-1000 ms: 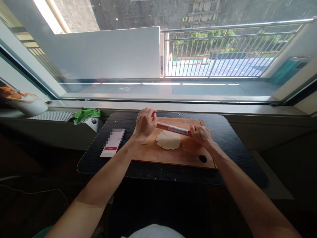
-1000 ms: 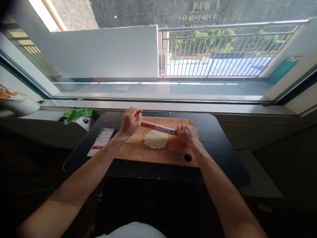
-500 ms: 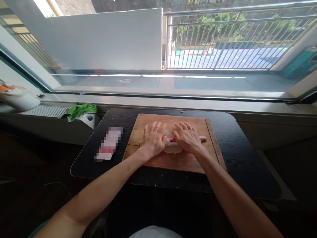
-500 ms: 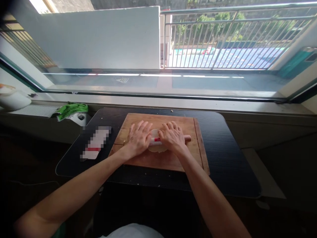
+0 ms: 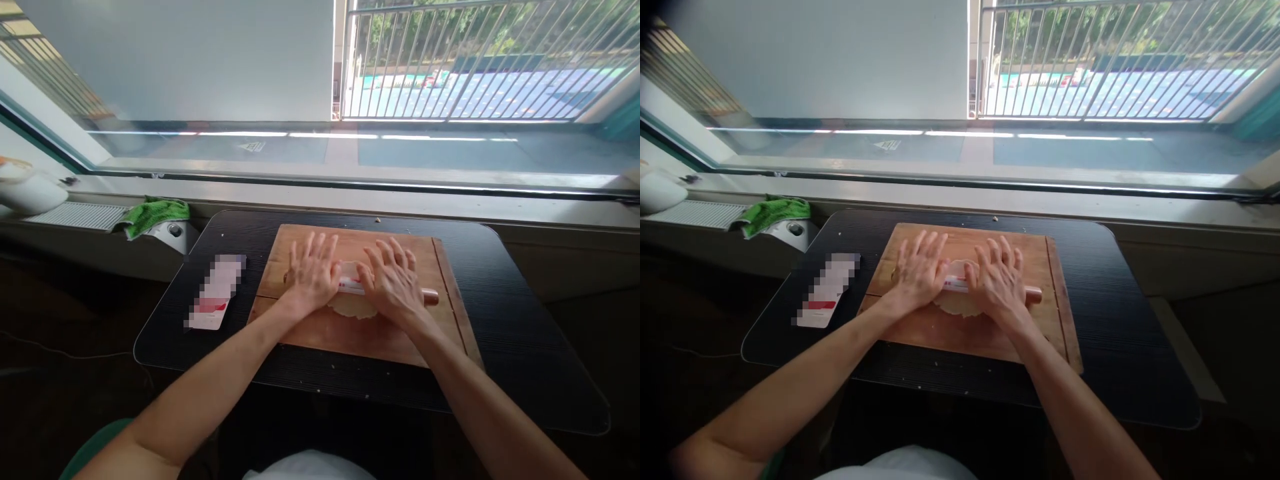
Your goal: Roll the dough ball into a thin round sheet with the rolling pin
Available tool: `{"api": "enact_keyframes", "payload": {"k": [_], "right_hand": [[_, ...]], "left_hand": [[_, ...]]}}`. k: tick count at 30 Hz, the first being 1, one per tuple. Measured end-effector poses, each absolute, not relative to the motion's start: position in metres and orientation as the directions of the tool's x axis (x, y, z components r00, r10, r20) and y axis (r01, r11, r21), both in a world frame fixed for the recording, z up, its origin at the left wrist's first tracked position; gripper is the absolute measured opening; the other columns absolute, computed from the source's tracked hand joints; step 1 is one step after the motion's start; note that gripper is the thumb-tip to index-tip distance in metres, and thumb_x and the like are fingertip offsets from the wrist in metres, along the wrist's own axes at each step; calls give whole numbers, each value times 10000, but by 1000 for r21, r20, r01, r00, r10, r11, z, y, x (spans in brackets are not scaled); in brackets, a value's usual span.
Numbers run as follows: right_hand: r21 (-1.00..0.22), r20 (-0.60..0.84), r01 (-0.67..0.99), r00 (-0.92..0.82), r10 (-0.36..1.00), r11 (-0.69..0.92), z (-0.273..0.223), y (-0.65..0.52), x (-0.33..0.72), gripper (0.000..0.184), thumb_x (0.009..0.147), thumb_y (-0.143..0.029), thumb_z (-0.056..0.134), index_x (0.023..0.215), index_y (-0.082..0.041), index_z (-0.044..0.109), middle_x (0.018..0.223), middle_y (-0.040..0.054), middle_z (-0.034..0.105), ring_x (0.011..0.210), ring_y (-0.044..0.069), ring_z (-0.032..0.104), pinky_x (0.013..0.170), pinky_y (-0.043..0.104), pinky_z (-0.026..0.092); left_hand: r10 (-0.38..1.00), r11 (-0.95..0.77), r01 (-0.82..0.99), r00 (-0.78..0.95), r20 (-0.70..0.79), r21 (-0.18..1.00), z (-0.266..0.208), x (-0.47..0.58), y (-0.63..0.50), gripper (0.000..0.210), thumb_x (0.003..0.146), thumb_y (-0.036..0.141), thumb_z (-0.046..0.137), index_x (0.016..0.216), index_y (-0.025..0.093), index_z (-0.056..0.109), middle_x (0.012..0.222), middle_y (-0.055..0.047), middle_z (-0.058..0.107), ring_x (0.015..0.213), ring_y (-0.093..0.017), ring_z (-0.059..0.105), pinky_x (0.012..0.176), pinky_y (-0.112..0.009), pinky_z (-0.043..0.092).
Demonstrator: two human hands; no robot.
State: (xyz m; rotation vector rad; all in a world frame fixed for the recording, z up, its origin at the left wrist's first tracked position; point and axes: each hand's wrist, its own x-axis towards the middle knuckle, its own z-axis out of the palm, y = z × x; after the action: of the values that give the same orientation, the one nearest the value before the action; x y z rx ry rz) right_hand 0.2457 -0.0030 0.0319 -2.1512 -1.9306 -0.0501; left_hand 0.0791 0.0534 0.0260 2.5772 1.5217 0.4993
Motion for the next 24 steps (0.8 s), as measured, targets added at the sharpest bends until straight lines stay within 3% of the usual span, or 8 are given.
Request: {"api": "enact_keyframes", "payload": {"k": [3,6,11,14,16,21,24], "right_hand": [[-173,258,974,186,948,-144,33,14,250,461,1001,-384,369,1324,-168,617,1471,168,528,1398,328,381,1133,508,270],[-175,321,970,217,922,-168,38,32,256,386,1000,-322,353,1107,-171,692,1255,166,647,1182,299,525,994,422,362],[-48,340,998,51,939,-37,34,12,248,451,1027,-329,331,792,-197,693,856,106,723,851,233,596,869,366,345],[9,290,1000,16,957,-20,33,4,240,499,1038,-351,318,793,-185,720,802,104,748,753,214,619,862,366,335],[22,232,997,60,971,-67,37,3,242,535,1041,-366,303,799,-176,740,808,118,767,722,216,639,862,371,339],[34,167,963,258,952,-267,46,-31,286,532,1028,-340,295,792,-187,746,848,132,783,771,240,679,862,367,369],[52,150,950,298,943,-309,46,-58,312,483,1009,-340,328,762,-198,717,848,126,775,812,249,673,861,368,383]], "left_hand": [[871,-473,835,394,295,282,30,88,68,534,1005,356,415,1519,211,430,1569,-144,453,1517,-323,285,1226,-610,180],[841,-499,780,330,428,378,38,94,86,462,1001,300,420,1428,148,508,1500,-172,515,1481,-305,344,1220,-541,240],[735,-617,627,244,632,475,38,56,29,284,987,253,419,1124,203,662,1239,-112,684,1233,-242,579,1113,-441,394],[713,-686,532,356,604,496,27,29,-24,245,977,220,449,1011,227,692,1080,-68,742,1067,-217,649,1033,-415,447],[687,-726,476,469,555,496,19,21,-44,247,964,191,468,1010,232,707,1082,-54,760,1051,-213,658,1021,-415,455],[627,-774,465,663,411,430,6,21,-47,340,966,236,505,1261,189,667,1378,-86,661,1279,-265,560,1104,-473,401],[604,-792,484,706,370,372,2,24,-43,375,968,273,527,1312,177,642,1424,-84,628,1341,-282,507,1141,-488,363]]}}
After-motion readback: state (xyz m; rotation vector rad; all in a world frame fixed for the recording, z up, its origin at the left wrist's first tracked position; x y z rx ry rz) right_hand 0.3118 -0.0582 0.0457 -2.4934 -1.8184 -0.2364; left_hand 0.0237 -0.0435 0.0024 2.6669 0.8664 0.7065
